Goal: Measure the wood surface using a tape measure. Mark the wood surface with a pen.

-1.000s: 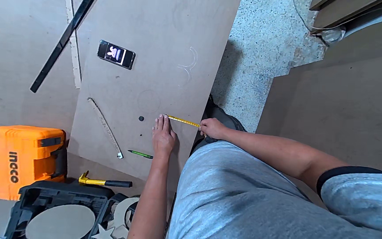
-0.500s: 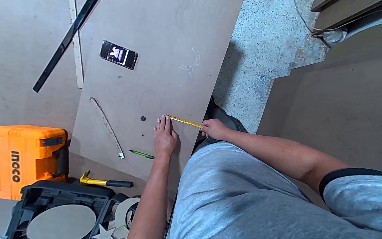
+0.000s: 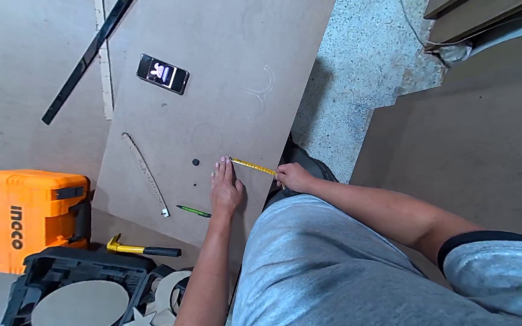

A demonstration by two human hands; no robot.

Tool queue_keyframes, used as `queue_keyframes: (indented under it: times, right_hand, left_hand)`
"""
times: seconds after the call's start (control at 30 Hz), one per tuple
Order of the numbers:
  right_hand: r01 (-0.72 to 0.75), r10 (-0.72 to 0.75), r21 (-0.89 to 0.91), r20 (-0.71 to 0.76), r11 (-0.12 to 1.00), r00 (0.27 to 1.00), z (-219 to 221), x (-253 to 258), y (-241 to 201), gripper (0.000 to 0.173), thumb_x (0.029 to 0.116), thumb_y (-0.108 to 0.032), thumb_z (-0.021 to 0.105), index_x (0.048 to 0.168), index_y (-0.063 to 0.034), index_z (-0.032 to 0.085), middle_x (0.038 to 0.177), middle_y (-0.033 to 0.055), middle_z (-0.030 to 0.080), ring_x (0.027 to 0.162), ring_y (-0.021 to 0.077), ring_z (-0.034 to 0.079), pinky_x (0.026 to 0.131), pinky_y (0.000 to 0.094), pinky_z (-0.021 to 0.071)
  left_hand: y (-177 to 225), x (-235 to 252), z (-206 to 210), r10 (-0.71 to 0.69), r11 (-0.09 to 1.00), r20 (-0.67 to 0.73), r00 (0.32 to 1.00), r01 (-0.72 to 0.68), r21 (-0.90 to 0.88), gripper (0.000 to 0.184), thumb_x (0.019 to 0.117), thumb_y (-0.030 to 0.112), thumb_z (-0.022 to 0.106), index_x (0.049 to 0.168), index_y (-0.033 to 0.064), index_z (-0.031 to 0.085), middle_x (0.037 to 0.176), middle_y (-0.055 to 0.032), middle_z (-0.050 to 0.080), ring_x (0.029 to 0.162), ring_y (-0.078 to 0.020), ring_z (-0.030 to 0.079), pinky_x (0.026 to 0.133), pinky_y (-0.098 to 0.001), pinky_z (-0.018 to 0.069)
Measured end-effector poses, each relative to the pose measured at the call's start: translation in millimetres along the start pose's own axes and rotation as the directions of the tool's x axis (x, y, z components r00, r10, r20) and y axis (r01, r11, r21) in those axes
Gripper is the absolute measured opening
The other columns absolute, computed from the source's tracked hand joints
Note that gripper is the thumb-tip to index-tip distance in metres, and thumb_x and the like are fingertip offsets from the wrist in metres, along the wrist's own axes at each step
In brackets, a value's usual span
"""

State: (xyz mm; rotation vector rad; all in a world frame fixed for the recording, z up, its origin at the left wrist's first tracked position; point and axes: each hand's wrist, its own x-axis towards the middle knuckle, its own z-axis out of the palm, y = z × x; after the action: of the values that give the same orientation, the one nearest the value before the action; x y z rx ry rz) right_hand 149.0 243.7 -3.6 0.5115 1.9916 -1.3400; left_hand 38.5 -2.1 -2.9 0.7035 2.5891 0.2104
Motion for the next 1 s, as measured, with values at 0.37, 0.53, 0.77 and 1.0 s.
queue_keyframes:
  times: [0.37, 0.53, 0.77, 1.0]
  right_hand:
    - [-0.008, 0.008, 0.004, 0.005, 1.0, 1.0, 0.6, 1.3, 1.2, 0.03, 0.1083, -0.027, 0.049, 0.097, -0.0121, 0.073, 0.086, 0.0004, 0.074, 0.082, 0.0144, 0.07, 0.079, 0.0427, 0.0554]
    - [-0.011, 0.011, 0.002, 0.009, 1.0, 1.0, 0.5, 1.4, 2.0, 0.03, 0.1087, -0.027, 0.049, 0.097, -0.0126, 0.073, 0.086, -0.0005, 0.075, 0.081, 0.0136, 0.07, 0.079, 0.042, 0.056]
    - [-0.023, 0.023, 0.016, -0.003, 1.0, 1.0, 0.0, -0.6, -0.5, 0.029, 0.1079, -0.026, 0.05, 0.098, -0.0129, 0.073, 0.087, 0.0001, 0.075, 0.082, 0.015, 0.07, 0.08, 0.044, 0.056]
    - [-0.038, 0.038, -0.003, -0.016, 0.999, 0.999, 0.8, 0.1, -0.8, 0.03, 0.108, -0.027, 0.05, 0.096, -0.0141, 0.073, 0.086, -0.0006, 0.074, 0.082, 0.0149, 0.069, 0.079, 0.0442, 0.0551]
  left_hand:
    - [-10.8, -7.4, -19.7, -0.115, 0.987, -0.069, 0.991, 0.106, -0.121, 0.06, 0.1001, 0.02, 0.059, 0.157, 0.0129, 0.044, 0.165, -0.0068, 0.038, 0.151, -0.0281, 0.038, 0.121, -0.0548, 0.0356]
    - [-57.8, -6.6, -45.7, -0.16, 0.985, -0.025, 0.987, 0.158, -0.064, 0.043, 0.1018, 0.014, 0.06, 0.144, 0.0211, 0.062, 0.133, -0.0198, 0.063, 0.119, -0.0401, 0.063, 0.097, -0.0615, 0.0523]
    - [-61.7, 38.6, -75.8, 0.181, 0.97, 0.285, 0.941, -0.218, 0.106, 0.058, 0.1046, 0.009, 0.049, 0.158, 0.0313, 0.044, 0.132, -0.0185, 0.063, 0.114, -0.0366, 0.066, 0.092, -0.0578, 0.056]
    - [-59.4, 55.7, -76.3, 0.26, 0.909, 0.399, 0.879, -0.362, 0.205, 0.066, 0.0978, 0.002, 0.053, 0.157, 0.03, 0.045, 0.129, -0.0164, 0.063, 0.117, -0.0356, 0.063, 0.095, -0.0541, 0.0544]
